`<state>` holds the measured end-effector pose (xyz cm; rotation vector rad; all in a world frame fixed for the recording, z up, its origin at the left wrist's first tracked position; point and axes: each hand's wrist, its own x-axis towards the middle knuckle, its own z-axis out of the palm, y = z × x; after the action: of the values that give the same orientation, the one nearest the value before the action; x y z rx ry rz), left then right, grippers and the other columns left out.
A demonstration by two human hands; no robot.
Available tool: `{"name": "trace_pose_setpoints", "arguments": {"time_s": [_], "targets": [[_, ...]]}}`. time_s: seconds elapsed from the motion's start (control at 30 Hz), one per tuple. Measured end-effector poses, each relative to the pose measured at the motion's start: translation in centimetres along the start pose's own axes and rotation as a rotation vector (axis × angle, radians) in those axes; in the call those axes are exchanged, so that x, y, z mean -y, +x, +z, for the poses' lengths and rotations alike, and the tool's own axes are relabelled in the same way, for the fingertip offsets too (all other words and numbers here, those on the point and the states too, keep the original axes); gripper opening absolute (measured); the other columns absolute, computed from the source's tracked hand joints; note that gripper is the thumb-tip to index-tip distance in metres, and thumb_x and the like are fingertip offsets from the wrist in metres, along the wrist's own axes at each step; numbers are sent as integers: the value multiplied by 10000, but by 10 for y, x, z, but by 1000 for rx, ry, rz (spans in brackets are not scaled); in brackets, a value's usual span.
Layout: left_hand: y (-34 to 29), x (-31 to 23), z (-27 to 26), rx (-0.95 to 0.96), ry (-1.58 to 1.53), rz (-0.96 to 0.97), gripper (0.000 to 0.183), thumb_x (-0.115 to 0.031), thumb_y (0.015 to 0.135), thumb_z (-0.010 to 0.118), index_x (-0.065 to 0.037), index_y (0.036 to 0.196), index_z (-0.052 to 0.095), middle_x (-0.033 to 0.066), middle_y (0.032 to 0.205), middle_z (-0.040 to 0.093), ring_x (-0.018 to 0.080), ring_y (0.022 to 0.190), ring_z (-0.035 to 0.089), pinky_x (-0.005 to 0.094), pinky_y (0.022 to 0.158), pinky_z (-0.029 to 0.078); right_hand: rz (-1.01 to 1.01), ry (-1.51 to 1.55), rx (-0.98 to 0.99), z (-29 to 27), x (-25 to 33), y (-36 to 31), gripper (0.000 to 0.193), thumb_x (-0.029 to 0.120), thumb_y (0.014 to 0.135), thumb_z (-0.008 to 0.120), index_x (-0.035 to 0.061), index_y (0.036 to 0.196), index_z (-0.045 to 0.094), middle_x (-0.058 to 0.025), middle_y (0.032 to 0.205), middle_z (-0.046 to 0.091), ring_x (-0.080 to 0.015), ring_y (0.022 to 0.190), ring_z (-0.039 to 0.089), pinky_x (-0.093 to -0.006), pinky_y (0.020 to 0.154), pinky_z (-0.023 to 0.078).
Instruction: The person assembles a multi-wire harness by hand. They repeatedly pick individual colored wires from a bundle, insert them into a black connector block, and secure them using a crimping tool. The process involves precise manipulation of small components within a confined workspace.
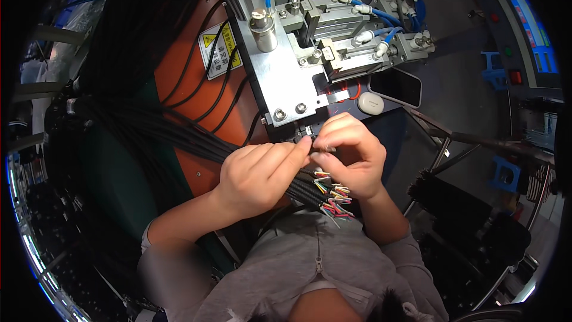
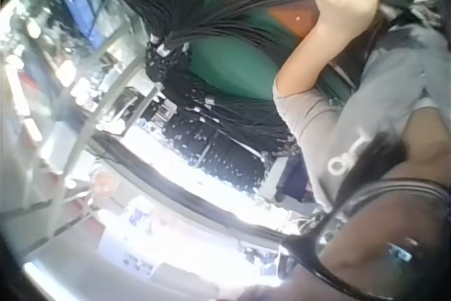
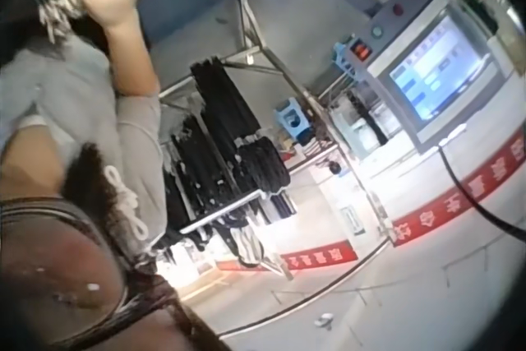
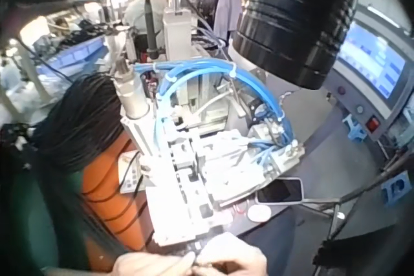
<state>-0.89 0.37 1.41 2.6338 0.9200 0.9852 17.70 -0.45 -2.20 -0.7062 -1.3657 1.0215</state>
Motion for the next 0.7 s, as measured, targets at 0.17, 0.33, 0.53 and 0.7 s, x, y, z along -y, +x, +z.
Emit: {"name": "trace_pose_setpoints", "arguments": {"time_s": [0.17,0.33,0.53,0.7], "targets": [[-2,2,7,-81,-37,-42,238,-116,736,694,16,928,648,41,692,550,159,550,547,274,456,415,-364,-630,-141,11,11,8,305,-24,702,779,19,968,637,-82,867,661,-224,775,617,-307,692,500],[0,3,8,-109,-35,-38,152,-113,736,698,-20,828,621,29,646,468,158,524,494,289,431,377,63,-262,-21,3,10,3,168,-7,746,747,-14,898,676,-92,860,666,-201,803,627,-287,722,495],[1,1,8,-71,-26,-40,126,-100,720,700,-51,775,598,25,632,420,145,518,464,284,422,352,272,124,-162,9,6,1,121,-23,739,751,-28,816,657,-102,832,654,-160,748,616,-275,686,487],[-3,1,9,-49,52,-10,100,-74,722,677,-51,800,619,6,653,448,126,529,460,265,424,342,-96,-558,-88,8,13,5,175,-2,683,760,36,750,602,-92,783,618,-218,690,561,-312,631,439]]}}
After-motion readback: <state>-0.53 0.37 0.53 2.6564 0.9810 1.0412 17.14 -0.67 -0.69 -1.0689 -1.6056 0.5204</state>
